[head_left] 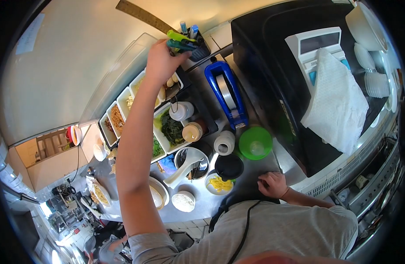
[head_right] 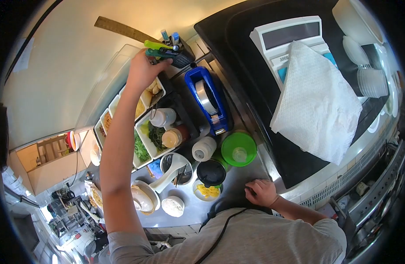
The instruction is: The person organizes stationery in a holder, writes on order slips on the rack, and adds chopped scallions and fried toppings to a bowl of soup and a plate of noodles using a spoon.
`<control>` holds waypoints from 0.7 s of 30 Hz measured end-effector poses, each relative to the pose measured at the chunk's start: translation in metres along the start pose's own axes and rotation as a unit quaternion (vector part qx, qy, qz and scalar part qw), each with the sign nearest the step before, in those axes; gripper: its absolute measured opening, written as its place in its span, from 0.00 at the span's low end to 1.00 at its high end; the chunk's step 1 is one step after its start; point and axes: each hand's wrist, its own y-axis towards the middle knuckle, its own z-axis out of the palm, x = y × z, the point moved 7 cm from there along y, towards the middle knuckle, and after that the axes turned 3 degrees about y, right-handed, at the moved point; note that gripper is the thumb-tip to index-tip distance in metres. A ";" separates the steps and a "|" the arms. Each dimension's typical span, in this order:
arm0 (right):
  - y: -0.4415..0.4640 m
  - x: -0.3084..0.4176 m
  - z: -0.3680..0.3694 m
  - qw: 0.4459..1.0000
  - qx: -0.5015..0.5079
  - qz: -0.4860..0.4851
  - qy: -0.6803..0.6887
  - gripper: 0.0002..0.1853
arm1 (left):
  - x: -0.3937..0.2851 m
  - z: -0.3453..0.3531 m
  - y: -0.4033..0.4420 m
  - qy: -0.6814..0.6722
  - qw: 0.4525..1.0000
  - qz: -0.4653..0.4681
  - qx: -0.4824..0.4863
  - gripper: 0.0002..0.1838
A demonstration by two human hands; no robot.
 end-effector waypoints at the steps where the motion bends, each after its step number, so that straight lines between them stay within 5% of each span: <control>1: -0.001 -0.001 0.001 1.000 -0.001 0.000 0.000 0.13 | 0.007 0.005 -0.002 -0.079 0.992 -0.077 0.054 0.19; 8: -0.001 -0.001 0.002 1.000 -0.001 -0.003 0.000 0.13 | 0.023 0.005 -0.001 -0.087 0.988 -0.093 0.091 0.16; 21: 0.005 0.003 0.001 1.000 -0.009 -0.014 0.000 0.15 | 0.014 -0.054 -0.001 -0.134 0.990 -0.053 -0.011 0.13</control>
